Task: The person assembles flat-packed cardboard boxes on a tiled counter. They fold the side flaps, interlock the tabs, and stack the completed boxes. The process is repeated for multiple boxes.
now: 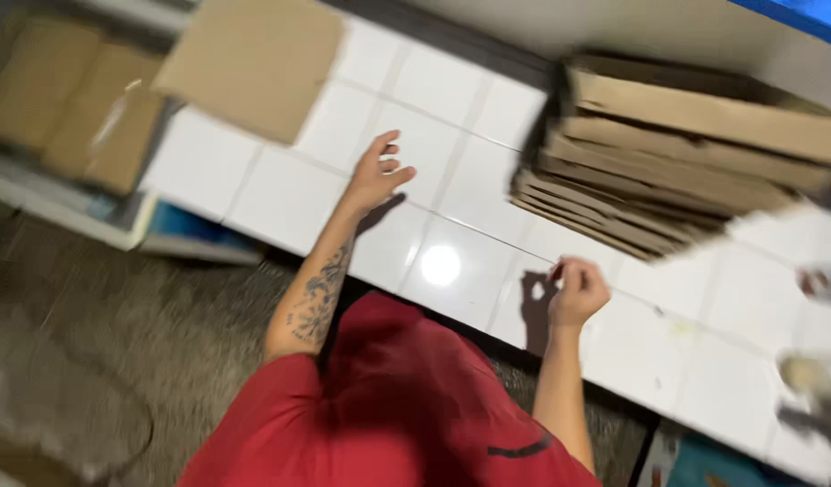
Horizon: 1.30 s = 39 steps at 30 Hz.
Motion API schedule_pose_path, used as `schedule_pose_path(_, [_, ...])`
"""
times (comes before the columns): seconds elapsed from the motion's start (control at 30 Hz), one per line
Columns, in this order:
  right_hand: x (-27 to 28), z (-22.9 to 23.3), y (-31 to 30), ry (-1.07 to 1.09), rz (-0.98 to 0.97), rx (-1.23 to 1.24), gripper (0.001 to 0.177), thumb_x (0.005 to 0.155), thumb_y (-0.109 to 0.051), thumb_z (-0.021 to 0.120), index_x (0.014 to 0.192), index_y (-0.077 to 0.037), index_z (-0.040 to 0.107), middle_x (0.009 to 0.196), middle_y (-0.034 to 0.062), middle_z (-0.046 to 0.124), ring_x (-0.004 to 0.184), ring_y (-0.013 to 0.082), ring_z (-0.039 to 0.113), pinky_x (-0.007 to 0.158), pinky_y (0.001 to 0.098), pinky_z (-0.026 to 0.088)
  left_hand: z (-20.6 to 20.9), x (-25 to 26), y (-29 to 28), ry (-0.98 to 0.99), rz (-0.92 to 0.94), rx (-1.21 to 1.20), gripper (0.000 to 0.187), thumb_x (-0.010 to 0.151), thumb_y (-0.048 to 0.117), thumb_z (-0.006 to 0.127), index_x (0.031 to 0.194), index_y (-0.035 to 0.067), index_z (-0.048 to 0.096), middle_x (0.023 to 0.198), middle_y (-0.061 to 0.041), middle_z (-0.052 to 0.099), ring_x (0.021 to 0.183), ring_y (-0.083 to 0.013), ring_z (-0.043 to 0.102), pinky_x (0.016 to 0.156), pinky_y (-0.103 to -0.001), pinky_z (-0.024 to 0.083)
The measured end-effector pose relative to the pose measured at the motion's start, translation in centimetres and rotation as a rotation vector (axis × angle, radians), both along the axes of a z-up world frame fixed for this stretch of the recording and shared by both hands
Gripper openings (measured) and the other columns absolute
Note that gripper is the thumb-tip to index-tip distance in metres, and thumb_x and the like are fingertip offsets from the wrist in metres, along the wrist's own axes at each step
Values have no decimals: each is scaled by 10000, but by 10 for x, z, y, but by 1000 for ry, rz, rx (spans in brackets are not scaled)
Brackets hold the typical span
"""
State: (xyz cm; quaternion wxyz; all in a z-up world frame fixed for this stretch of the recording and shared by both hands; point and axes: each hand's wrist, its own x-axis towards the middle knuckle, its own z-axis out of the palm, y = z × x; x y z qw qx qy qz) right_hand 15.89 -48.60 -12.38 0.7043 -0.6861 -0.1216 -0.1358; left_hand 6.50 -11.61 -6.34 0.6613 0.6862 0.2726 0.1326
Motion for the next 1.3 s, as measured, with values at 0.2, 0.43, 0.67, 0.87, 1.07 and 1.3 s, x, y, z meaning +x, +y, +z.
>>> schedule_pose_path(0.2, [-89, -21, 83, 231, 450, -231, 151, 869, -4, 718, 729, -43, 756, 554, 118, 659, 500, 221, 650, 555, 323, 527, -63, -61, 93, 187, 282, 41, 699, 863, 193, 848, 1484, 149, 530, 1412, -240, 551, 1267, -343, 624, 980, -416, 604])
schedule_pose_path(0.43, [-48, -55, 106, 258, 337, -357, 112, 917, -71, 703, 810, -81, 734, 704, 122, 668, 649, 225, 643, 670, 347, 516, -139, -110, 238, 234, 541, 80, 622, 858, 185, 841, 1420, 115, 584, 1369, -272, 583, 1261, -398, 629, 981, -431, 614])
schedule_pose_path(0.67, [-70, -47, 157, 312, -25, -111, 67, 973, -48, 650, 958, -19, 708, 697, 115, 571, 589, 157, 578, 564, 255, 464, -113, -123, 397, 372, 843, 560, 202, 863, 304, 728, 1046, 219, 710, 1057, -10, 615, 1071, -241, 684, 990, -382, 556])
schedule_pose_path(0.87, [-158, -48, 256, 436, 49, -313, 77, 972, -62, 661, 931, -51, 726, 723, 91, 629, 638, 135, 597, 618, 244, 465, -112, -120, 485, 422, 506, 496, 755, 721, 516, 841, 1346, 162, 610, 1295, -135, 633, 1247, -344, 616, 1082, -444, 477])
schedule_pose_path(1.07, [-224, -32, 344, 474, 193, -394, 89, 947, -16, 681, 904, -42, 754, 635, 119, 630, 625, 189, 631, 677, 318, 512, -189, -125, 534, 147, 255, 334, 627, 821, 442, 886, 1252, 51, 652, 1151, -208, 717, 1160, -339, 688, 941, -414, 561])
schedule_pose_path(1.3, [-222, -4, 398, 546, 261, -590, 80, 965, -135, 727, 963, -88, 792, 693, 111, 687, 693, 172, 634, 738, 338, 509, -107, -192, 469, 294, 121, 522, 650, 786, 372, 892, 1295, 59, 638, 1153, -240, 689, 1156, -426, 665, 991, -506, 534])
